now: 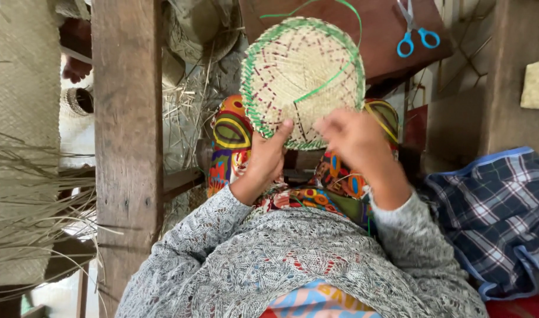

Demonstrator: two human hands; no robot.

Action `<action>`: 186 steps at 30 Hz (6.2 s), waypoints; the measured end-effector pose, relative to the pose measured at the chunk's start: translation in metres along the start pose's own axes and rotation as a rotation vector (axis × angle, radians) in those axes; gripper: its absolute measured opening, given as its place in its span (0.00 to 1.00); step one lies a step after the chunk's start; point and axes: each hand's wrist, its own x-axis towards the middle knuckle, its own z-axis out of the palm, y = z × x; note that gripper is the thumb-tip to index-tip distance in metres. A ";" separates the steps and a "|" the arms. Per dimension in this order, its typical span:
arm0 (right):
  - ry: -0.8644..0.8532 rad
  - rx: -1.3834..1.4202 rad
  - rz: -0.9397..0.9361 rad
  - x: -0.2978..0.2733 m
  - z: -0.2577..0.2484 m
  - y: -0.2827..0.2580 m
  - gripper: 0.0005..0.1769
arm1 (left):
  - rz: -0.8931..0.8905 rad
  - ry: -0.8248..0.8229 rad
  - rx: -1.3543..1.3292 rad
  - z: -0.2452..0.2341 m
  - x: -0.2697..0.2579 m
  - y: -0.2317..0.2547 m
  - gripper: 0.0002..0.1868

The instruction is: The person weaves a circular decorative item, using a needle to thread green plastic strips through a woven natural fiber base and trimming excess material with scissors.

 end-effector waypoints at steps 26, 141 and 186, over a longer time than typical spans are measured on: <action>-0.155 0.431 0.173 -0.054 0.041 0.047 0.08 | -0.126 0.172 -0.036 0.020 -0.029 -0.055 0.12; 0.207 -0.150 -0.348 -0.051 -0.044 0.034 0.04 | -0.196 -0.534 -0.297 0.064 -0.006 0.003 0.15; 0.258 -0.526 -0.157 -0.071 -0.002 0.030 0.21 | 0.154 -0.190 -0.726 0.069 -0.009 0.086 0.18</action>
